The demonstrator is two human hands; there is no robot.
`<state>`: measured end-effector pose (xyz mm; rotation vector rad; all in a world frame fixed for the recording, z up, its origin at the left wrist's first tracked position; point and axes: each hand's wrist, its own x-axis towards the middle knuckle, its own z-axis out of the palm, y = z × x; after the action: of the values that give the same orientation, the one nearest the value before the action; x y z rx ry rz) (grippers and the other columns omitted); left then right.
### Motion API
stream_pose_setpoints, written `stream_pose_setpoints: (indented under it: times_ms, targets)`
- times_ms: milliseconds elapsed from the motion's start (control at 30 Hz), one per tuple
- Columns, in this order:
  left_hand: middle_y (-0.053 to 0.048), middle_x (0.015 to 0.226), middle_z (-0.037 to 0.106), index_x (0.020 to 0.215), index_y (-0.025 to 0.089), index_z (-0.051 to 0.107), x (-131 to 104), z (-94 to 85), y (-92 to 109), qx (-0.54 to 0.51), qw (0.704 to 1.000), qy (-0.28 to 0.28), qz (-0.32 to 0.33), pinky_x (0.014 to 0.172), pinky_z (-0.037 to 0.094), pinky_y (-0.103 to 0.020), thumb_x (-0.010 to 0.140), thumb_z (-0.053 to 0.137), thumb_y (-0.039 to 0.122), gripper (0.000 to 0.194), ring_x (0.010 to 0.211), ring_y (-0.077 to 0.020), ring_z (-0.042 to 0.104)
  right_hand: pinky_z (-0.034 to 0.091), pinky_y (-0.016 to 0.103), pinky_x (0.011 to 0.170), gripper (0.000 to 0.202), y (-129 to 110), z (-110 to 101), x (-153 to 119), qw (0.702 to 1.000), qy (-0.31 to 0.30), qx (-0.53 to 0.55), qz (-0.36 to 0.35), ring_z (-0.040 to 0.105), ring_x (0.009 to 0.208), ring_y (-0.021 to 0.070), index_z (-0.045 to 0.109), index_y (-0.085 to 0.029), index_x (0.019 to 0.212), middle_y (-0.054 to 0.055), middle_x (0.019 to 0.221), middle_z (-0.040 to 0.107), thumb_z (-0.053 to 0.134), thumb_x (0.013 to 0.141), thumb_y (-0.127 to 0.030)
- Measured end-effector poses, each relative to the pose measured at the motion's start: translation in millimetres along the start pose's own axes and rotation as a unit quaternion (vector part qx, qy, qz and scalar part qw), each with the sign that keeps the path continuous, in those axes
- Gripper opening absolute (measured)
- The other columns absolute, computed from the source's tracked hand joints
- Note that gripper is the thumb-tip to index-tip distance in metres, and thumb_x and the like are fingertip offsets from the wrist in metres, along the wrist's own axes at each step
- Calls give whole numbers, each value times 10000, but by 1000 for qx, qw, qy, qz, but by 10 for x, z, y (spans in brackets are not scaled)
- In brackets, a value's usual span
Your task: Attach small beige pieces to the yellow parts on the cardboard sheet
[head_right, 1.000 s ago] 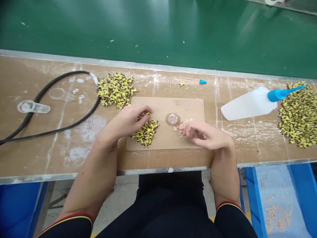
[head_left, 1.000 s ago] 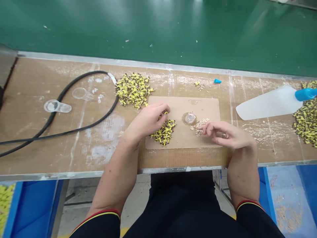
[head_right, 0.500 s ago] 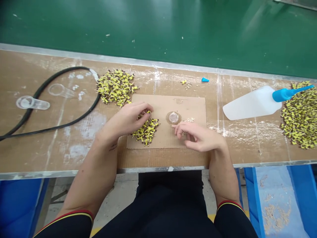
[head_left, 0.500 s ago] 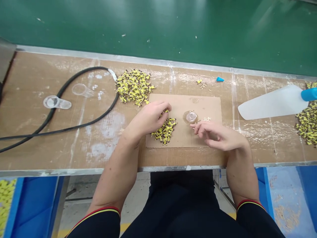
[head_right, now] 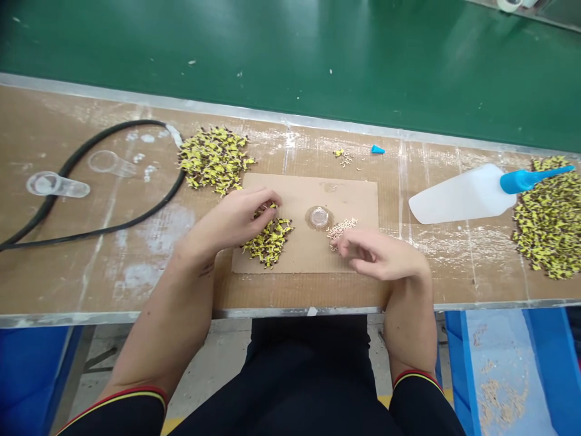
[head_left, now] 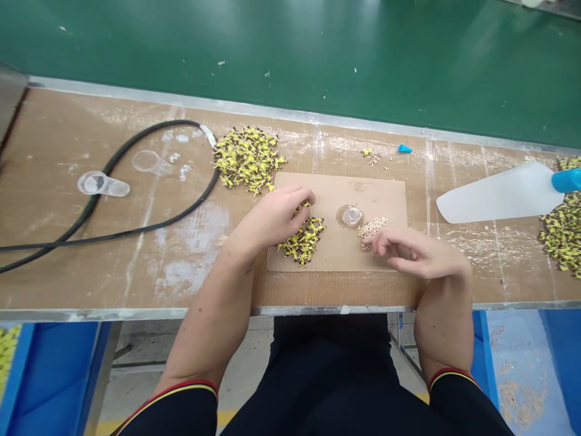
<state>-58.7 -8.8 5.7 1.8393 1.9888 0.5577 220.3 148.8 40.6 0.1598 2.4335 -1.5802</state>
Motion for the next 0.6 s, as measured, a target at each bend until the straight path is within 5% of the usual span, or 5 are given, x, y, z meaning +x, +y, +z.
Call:
stream_pose_setpoints:
  times_ms: [267, 367, 600]
  targets:
    - [-101, 1005, 726, 1016, 172, 637, 3, 3, -19, -5, 1000, 3, 2, 886, 522, -374, 936, 444, 188, 209, 963, -260, 693, 484, 266, 628, 107, 57, 8, 7, 1000, -17, -1, 11, 642, 789, 147, 576, -223, 972, 46, 999, 725, 577, 887, -157]
    - [-103, 1017, 727, 1015, 173, 635, 3, 3, -20, -1, 1000, 1, 6, 900, 521, -380, 941, 435, 190, 214, 989, -266, 690, 516, 293, 715, 127, 72, -2, 1, 999, 34, -6, 16, 645, 855, 165, 588, -230, 990, 51, 1039, 723, 588, 886, -156]
    - [-103, 1016, 729, 1020, 171, 636, 1, 0, -14, -5, 1000, 1, 5, 902, 522, -377, 938, 432, 190, 221, 980, -258, 689, 501, 282, 653, 137, 71, 17, 29, 1000, -4, 6, 18, 659, 895, 176, 576, -222, 997, 90, 1167, 727, 587, 877, -157]
